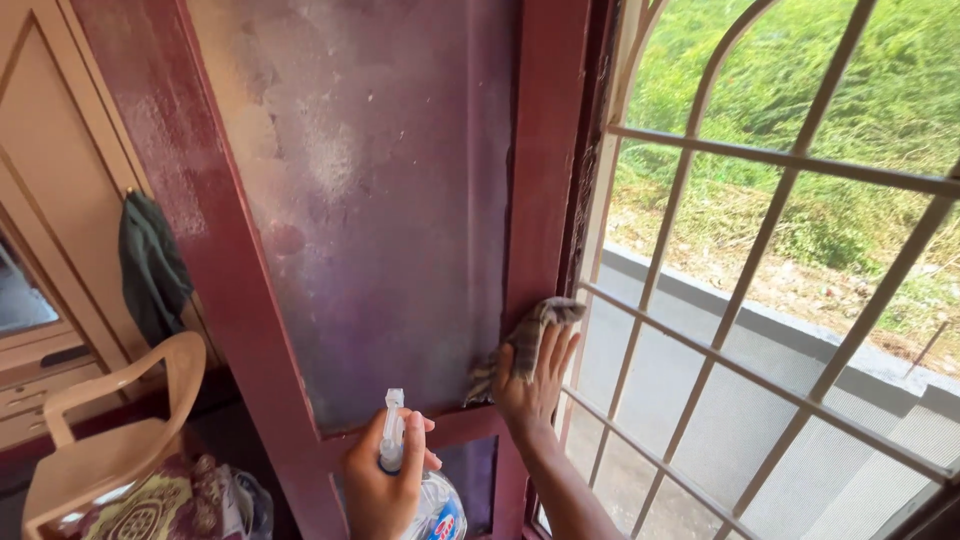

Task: Cleaning and wiping glass panels on a wooden door using a spray bottle and a cloth.

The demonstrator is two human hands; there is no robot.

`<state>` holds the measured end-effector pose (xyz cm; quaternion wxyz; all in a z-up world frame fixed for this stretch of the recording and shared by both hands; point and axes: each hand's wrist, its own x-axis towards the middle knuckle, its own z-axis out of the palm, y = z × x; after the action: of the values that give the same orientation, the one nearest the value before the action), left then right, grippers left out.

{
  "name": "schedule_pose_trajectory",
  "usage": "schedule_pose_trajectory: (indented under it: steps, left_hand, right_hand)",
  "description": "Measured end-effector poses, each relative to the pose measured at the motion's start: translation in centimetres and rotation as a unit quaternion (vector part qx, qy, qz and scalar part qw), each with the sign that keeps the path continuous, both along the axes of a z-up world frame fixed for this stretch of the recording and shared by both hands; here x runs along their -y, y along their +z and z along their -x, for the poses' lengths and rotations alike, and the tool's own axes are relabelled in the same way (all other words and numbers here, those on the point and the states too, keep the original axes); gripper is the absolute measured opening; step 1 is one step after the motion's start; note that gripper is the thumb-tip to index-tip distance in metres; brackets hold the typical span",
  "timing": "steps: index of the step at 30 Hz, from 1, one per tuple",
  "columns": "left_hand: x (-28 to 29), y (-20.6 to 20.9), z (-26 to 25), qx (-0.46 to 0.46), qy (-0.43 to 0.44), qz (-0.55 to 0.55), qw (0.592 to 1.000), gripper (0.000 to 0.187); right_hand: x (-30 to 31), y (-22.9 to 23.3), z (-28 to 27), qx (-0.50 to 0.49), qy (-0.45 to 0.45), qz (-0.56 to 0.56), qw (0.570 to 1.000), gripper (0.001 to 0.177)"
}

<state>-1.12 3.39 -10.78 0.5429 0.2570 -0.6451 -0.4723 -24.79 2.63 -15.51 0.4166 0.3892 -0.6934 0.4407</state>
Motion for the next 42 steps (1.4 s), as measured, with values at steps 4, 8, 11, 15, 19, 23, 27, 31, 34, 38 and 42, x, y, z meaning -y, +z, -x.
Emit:
schedule_pose_trajectory:
  steps: [4, 8, 11, 15, 19, 23, 27, 31, 34, 38, 42]
  left_hand:
    - [-0.2, -1.9, -1.3, 0.025, 0.016, -0.01, 1.0, 0.023]
    - [-0.5, -3.4, -3.2, 0.045, 0.033, -0.021, 0.998, 0.023]
    - [-0.9, -4.0, -4.7, 0.061, 0.036, -0.034, 0.997, 0.025]
    - [-0.9, -4.4, -6.5, 0.074, 0.053, -0.042, 0.995, 0.024]
    - [-0.7, -4.9, -8.1, 0.078, 0.064, -0.04, 0.994, 0.025]
    - [-0.3, -5.1, -9.8, 0.087, 0.073, -0.046, 0.992, 0.025]
    - [0.3, -5.3, -11.2, 0.091, 0.082, -0.05, 0.991, 0.025]
    - [0.7, -5.9, -12.7, 0.088, 0.097, -0.042, 0.99, 0.025]
    - [0.9, -5.4, -13.3, 0.09, 0.11, -0.028, 0.989, 0.025]
    - [1.0, -5.3, -13.8, 0.087, 0.101, -0.04, 0.99, 0.025]
    - [1.3, -5.9, -14.3, 0.07, 0.11, -0.024, 0.991, 0.026]
  right_hand:
    - [-1.4, -2.7, -1.1, 0.032, 0.027, -0.036, 0.998, 0.058]
    - [-1.7, -6.1, -0.9, 0.043, 0.007, -0.082, 0.996, 0.057]
    - [-2.7, -7.2, -2.3, 0.045, -0.034, -0.166, 0.984, 0.053]
    - [-3.9, -9.2, -4.8, 0.012, 0.039, -0.13, 0.991, 0.057]
    - [-3.9, -11.5, -6.4, -0.008, 0.06, -0.11, 0.992, 0.055]
    - [-2.8, -9.3, -9.0, 0.003, 0.048, -0.13, 0.99, 0.053]
    - [-0.4, -8.4, -13.6, 0.0, 0.108, -0.13, 0.986, 0.053]
    - [1.9, -7.8, -18.9, -0.006, 0.167, -0.125, 0.978, 0.058]
    - [2.7, -7.0, -21.6, -0.014, 0.199, -0.141, 0.97, 0.058]
    - [2.1, -5.3, -23.2, -0.012, 0.241, -0.151, 0.959, 0.06]
    - [0.9, -3.0, -24.2, 0.188, 0.272, -0.107, 0.938, 0.049]
